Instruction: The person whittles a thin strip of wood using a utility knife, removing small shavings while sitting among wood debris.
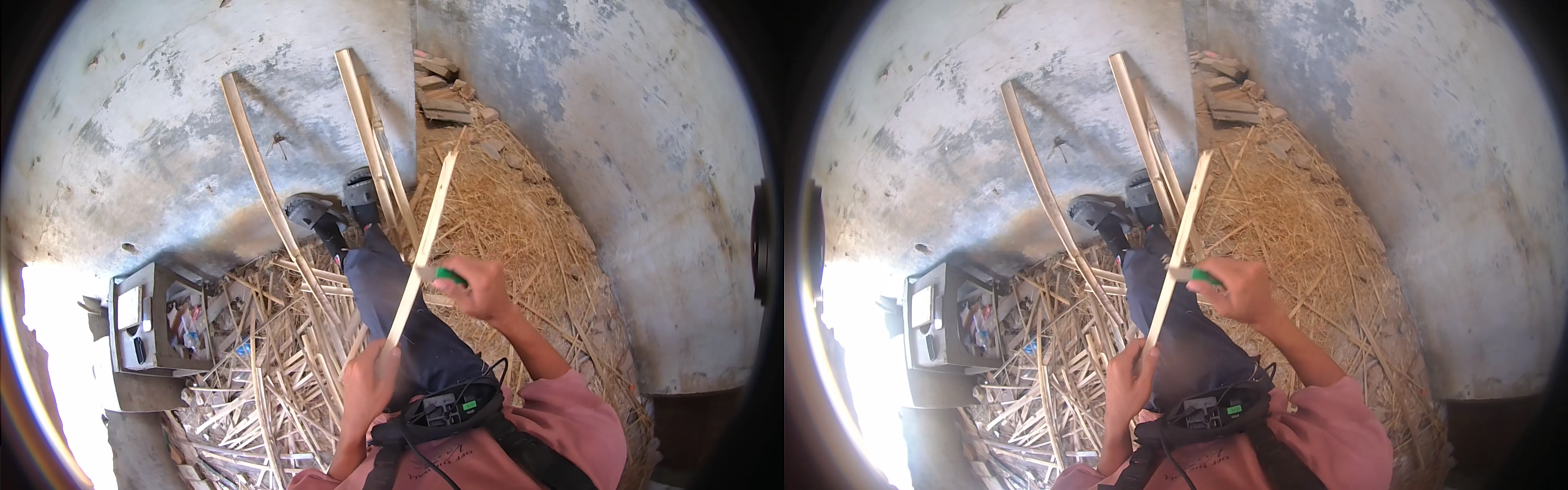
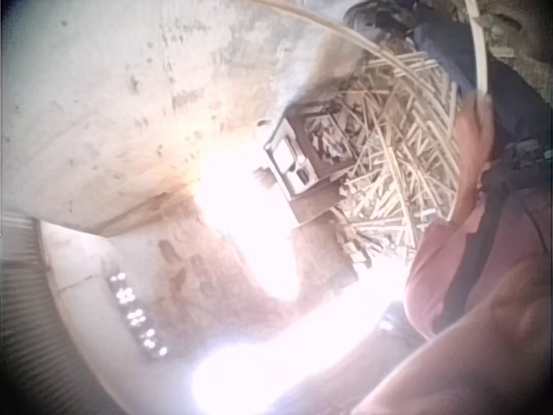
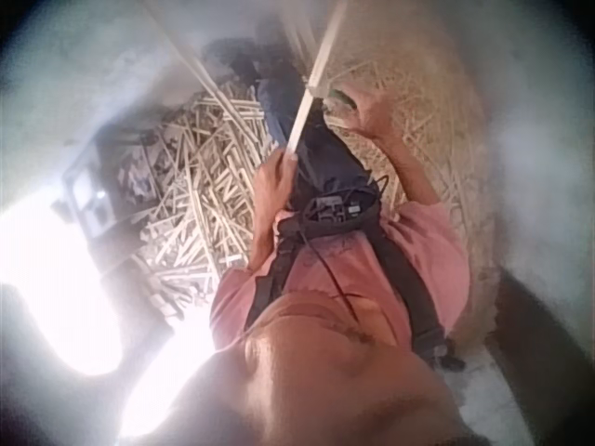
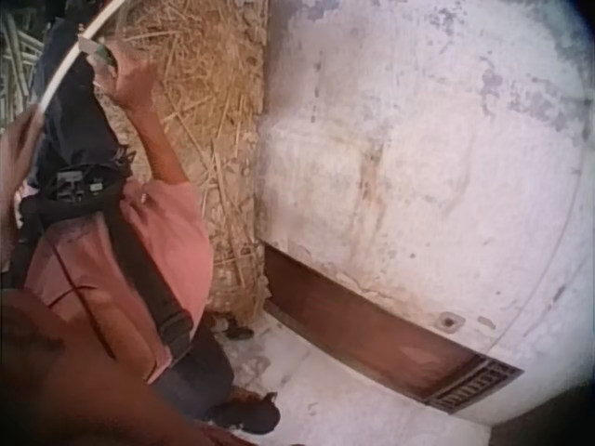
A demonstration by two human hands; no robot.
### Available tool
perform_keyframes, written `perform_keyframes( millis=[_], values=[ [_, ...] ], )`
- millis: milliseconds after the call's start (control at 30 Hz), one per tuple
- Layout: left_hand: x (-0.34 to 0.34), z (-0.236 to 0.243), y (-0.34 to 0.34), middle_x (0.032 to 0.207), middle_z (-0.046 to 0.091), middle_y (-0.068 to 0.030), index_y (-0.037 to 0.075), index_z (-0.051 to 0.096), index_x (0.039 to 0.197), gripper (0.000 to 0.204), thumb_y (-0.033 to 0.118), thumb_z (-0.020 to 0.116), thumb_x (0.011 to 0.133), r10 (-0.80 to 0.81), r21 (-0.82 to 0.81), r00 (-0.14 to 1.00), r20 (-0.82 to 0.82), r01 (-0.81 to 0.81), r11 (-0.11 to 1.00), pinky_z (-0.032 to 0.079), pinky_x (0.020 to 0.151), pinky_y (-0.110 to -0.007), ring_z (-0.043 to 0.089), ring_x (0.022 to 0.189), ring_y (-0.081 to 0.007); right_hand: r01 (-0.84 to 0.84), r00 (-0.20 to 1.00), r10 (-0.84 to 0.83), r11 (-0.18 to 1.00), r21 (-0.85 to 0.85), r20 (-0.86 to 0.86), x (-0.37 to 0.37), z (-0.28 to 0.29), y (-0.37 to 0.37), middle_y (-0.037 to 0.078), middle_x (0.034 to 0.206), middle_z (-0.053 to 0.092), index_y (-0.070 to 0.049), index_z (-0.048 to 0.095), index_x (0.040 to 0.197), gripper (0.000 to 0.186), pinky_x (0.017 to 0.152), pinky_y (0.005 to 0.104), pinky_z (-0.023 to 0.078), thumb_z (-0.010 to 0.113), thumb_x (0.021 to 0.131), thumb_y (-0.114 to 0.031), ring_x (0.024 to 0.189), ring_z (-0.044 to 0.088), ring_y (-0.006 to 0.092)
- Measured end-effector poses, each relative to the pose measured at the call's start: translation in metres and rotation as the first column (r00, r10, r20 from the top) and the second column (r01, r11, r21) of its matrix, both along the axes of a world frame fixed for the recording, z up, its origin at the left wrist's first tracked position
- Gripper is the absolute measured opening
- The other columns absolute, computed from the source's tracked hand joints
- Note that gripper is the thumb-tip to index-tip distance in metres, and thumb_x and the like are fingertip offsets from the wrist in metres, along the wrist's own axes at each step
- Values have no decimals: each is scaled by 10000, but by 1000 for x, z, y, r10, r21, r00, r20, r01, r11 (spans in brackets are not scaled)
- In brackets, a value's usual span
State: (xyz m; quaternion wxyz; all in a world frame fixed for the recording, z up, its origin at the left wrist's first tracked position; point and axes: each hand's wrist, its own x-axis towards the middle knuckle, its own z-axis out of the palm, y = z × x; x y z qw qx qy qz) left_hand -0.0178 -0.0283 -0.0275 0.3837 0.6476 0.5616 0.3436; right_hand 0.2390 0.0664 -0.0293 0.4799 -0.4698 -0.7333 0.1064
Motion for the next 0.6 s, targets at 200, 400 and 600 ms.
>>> perform_keyframes(
  millis=[200, 400, 600],
  values=[
    [7, 26, 15, 769, 707, -251, 40, 726, 1210, 261, 248, 639, 1078, -14, -68, 996, -90, 8, 998, 535, 683, -493, 705, 746, -482, -119, 988, 115, 993, 27, 107, -20, 4, -14, 56, 763, 713, -83, 764, 941, 274, 544, 367, 520, 848, 906, -341, 608, 691, 253],
    [15, 25, 22, 758, 714, -222, 39, 748, 1196, 249, 237, 661, 1073, 47, -48, 999, 10, -46, 998, 534, 659, -449, 717, 686, -386, -93, 991, 88, 995, 43, 103, -25, 4, -13, 35, 744, 711, -98, 771, 937, 295, 522, 365, 507, 850, 901, -379, 590, 686, 238],
    [18, 24, 26, 717, 694, -177, 14, 773, 1136, 245, 233, 727, 1036, 116, -65, 992, 57, -113, 992, 514, 632, -379, 647, 613, -223, -65, 991, 54, 994, 87, 125, -23, 10, -11, 35, 744, 717, -96, 769, 917, 308, 518, 359, 506, 860, 891, -389, 589, 687, 233]
  ],
)
